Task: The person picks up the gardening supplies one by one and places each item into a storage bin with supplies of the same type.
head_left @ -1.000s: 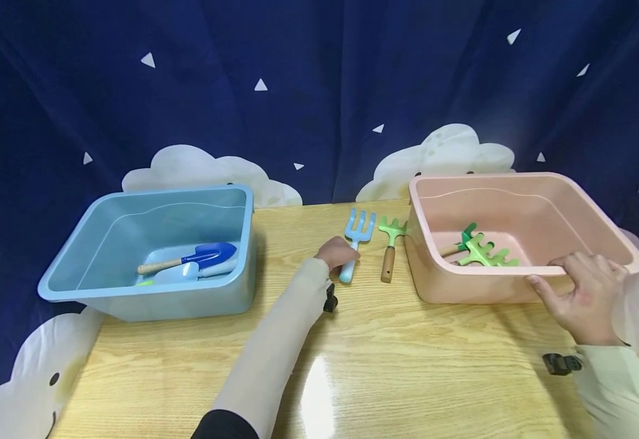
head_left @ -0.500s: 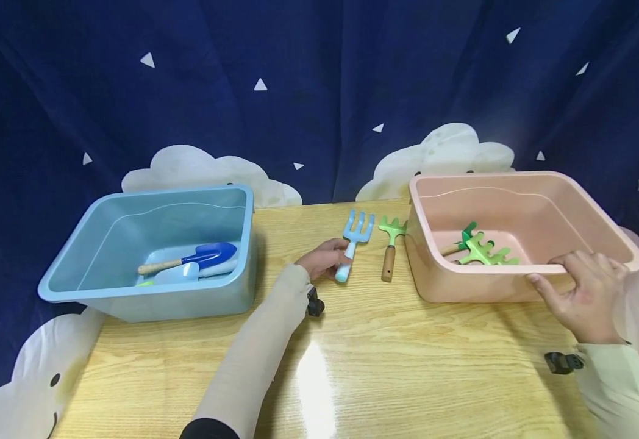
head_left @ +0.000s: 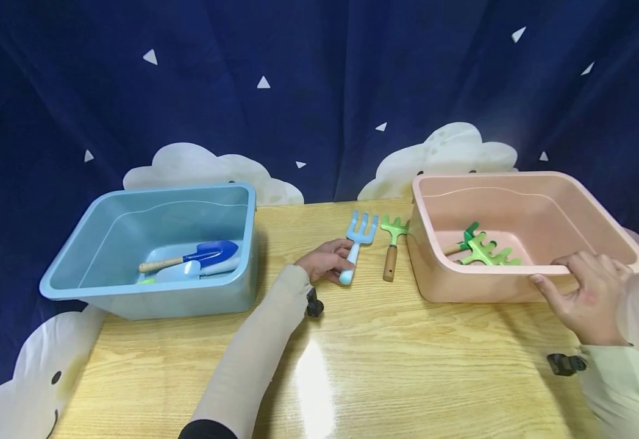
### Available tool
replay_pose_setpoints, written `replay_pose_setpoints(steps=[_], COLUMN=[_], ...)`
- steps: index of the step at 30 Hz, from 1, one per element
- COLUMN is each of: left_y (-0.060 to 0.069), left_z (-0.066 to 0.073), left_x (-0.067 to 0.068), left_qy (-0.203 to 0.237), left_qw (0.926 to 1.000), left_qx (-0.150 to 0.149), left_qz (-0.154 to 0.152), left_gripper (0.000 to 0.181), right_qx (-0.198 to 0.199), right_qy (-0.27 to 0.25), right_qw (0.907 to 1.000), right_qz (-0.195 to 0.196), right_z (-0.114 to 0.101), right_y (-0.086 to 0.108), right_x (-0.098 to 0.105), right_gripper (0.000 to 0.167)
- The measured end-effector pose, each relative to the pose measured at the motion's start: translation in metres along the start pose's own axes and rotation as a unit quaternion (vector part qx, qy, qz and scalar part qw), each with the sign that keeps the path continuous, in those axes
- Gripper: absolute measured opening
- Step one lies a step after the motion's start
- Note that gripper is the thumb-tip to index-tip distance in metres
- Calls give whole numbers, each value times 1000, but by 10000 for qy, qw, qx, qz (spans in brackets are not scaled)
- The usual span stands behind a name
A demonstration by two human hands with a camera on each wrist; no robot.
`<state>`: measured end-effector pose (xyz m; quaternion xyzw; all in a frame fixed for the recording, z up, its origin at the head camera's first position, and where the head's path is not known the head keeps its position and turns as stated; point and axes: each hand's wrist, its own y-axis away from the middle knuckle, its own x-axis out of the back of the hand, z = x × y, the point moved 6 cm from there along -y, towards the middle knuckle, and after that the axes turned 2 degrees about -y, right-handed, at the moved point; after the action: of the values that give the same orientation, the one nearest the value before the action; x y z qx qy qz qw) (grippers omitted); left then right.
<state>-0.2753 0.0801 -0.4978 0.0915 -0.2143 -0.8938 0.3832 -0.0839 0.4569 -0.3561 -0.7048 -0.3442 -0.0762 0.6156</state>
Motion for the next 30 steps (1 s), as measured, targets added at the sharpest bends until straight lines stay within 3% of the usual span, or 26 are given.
replay_pose_setpoints(steps=[10, 21, 30], left_y=[0, 1, -2], left_z=[-1, -2, 2], left_x=[-3, -5, -6], left_qy=[63, 27, -178], left_qw=[9998, 9999, 9998], left_qx=[-81, -79, -1], left_qz=[-146, -64, -30], left_gripper=[79, 77, 67], right_qx=[-18, 50, -37], right_qy=[-1, -11, 1], right_qw=[10000, 10000, 10000], right_qz=[-9, -19, -5], right_z=[2, 0, 1], right_y=[2, 0, 1], right_x=[-1, 0, 0], right_gripper=[80, 82, 83])
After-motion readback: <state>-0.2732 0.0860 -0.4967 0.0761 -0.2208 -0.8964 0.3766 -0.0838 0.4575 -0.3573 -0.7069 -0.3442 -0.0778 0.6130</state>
